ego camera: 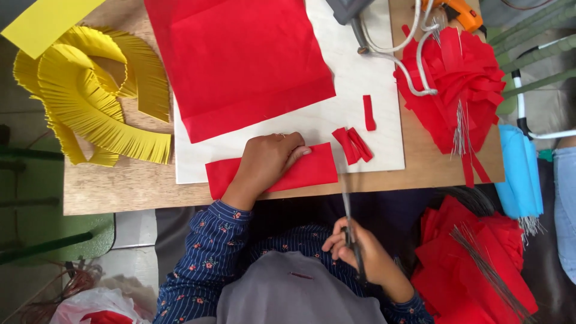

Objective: Cutting thin strips of red crepe paper using scissors to prepare materials for craft decorations.

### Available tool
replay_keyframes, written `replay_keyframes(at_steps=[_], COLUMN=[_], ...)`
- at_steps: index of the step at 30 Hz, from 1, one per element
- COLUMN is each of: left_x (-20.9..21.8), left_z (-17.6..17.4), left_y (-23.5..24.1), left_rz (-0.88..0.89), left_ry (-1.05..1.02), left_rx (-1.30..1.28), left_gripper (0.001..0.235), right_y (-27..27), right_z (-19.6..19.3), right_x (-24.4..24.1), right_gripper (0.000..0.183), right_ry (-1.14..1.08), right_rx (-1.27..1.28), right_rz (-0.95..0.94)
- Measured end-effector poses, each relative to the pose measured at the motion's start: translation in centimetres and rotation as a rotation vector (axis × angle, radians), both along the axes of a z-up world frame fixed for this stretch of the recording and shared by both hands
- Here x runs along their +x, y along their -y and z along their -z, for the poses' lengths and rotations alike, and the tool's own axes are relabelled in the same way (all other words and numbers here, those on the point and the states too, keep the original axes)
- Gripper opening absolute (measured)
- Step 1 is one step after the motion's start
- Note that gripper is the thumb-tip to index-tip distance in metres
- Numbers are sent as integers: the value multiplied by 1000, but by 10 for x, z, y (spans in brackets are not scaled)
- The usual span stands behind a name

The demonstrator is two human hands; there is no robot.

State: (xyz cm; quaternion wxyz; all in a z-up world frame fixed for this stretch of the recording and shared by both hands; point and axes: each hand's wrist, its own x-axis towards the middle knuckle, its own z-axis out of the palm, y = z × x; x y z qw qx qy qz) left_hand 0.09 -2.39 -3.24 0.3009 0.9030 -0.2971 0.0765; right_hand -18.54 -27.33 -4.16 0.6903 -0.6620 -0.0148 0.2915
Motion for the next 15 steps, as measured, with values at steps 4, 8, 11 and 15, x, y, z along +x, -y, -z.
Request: replay_keyframes(at_steps=[4, 8, 11, 15], left_x=[3, 3, 2, 2], left_z=[4, 5, 8, 10], left_y=[7, 7, 6, 7], left_rz=[28, 35, 32, 21], left_ry=[3, -26, -19, 9], left_rx=[24, 36, 52, 62], left_gripper=[29, 29, 29, 30], right_y=[-13, -15, -18, -21], right_z=[-3, 2, 6, 3], right_x=[5, 17, 25, 32], right_gripper=[56, 46, 36, 31], right_ry=[-26, 2, 27, 65], right_rx=[-89, -139, -119, -124], right_rz=[-20, -15, -5, 6])
